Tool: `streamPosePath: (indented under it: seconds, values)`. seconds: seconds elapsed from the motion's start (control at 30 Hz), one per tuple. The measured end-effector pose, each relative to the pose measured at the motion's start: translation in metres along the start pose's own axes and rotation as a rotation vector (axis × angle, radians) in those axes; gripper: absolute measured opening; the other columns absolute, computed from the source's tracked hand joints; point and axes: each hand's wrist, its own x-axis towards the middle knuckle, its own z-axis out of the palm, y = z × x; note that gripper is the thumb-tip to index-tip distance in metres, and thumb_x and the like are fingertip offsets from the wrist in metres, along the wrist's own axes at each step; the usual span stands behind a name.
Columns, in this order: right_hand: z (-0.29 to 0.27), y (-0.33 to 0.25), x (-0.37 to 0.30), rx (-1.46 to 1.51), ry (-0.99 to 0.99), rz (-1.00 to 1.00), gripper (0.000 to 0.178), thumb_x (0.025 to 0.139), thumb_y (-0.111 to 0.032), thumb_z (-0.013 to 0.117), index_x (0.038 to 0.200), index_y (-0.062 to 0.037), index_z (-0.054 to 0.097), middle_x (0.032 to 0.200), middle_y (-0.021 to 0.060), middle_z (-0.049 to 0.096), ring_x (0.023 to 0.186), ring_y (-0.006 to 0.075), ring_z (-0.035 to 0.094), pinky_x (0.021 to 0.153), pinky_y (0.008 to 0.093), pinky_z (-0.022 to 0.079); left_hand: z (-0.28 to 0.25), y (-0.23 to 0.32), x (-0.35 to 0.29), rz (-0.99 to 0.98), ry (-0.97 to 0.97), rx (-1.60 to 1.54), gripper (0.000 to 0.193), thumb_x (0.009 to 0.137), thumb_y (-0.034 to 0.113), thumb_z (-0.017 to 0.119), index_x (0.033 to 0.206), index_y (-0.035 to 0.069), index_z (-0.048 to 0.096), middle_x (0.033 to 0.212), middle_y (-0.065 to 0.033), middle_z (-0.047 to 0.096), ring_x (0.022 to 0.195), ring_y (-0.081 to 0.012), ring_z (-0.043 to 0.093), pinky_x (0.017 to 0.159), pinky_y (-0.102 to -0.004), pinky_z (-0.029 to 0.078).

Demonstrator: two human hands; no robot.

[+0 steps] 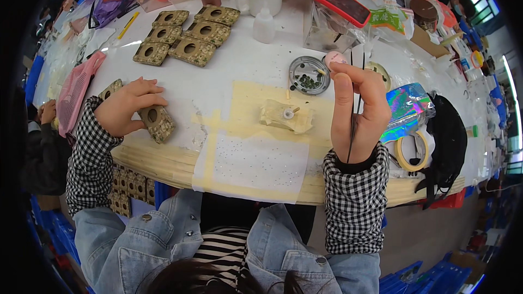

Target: Assembling small camouflage-patterned toy vehicle components using a brush and tweezers at a workbench.

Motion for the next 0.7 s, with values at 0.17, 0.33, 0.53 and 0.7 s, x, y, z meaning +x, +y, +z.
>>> streamPosePath:
  seconds: [0.17, 0.33, 0.53, 0.7]
  values:
    - [-0.002, -0.001, 0.002, -0.006, -0.005, -0.013, 0.014, 0.092, -0.007, 0.057, 0.098, 0.0032, 0.064, 0.088, 0.0098, 0.065, 0.079, 0.0147, 0.061, 0.073, 0.0253, 0.047, 0.006, -0.019, -0.005, -0.031, 0.118, 0.031, 0.066, 0.061, 0.001, 0.077, 0.122, 0.011, 0.053, 0.132, -0.0161, 0.049, 0.128, -0.0373, 0.041, 0.107, -0.0429, 0.036]
    - [-0.001, -0.003, 0.001, -0.001, -0.018, -0.002, 0.014, 0.093, -0.007, 0.056, 0.098, 0.0039, 0.063, 0.091, 0.0109, 0.065, 0.081, 0.0154, 0.062, 0.076, 0.0254, 0.047, 0.002, -0.017, -0.024, -0.142, 0.197, -0.059, 0.086, 0.059, 0.000, 0.079, 0.136, 0.013, 0.044, 0.136, -0.0175, 0.045, 0.133, -0.0373, 0.035, 0.110, -0.0432, 0.032]
    - [-0.001, -0.010, 0.000, 0.010, 0.008, 0.043, 0.017, 0.096, -0.009, 0.052, 0.100, 0.0043, 0.062, 0.094, 0.0110, 0.065, 0.087, 0.0151, 0.063, 0.080, 0.0259, 0.048, 0.006, -0.062, -0.100, -0.401, 0.251, -0.093, 0.103, 0.056, 0.003, 0.083, 0.145, 0.014, 0.031, 0.146, -0.0204, 0.032, 0.138, -0.0360, 0.028, 0.111, -0.0421, 0.030]
    - [0.002, -0.011, -0.001, -0.007, 0.007, 0.069, 0.020, 0.097, -0.012, 0.051, 0.102, 0.0040, 0.063, 0.094, 0.0108, 0.065, 0.088, 0.0141, 0.063, 0.082, 0.0269, 0.050, 0.026, -0.066, -0.111, -0.426, 0.261, -0.130, 0.105, 0.054, 0.006, 0.084, 0.144, 0.011, 0.031, 0.144, -0.0171, 0.035, 0.135, -0.0339, 0.032, 0.111, -0.0398, 0.030]
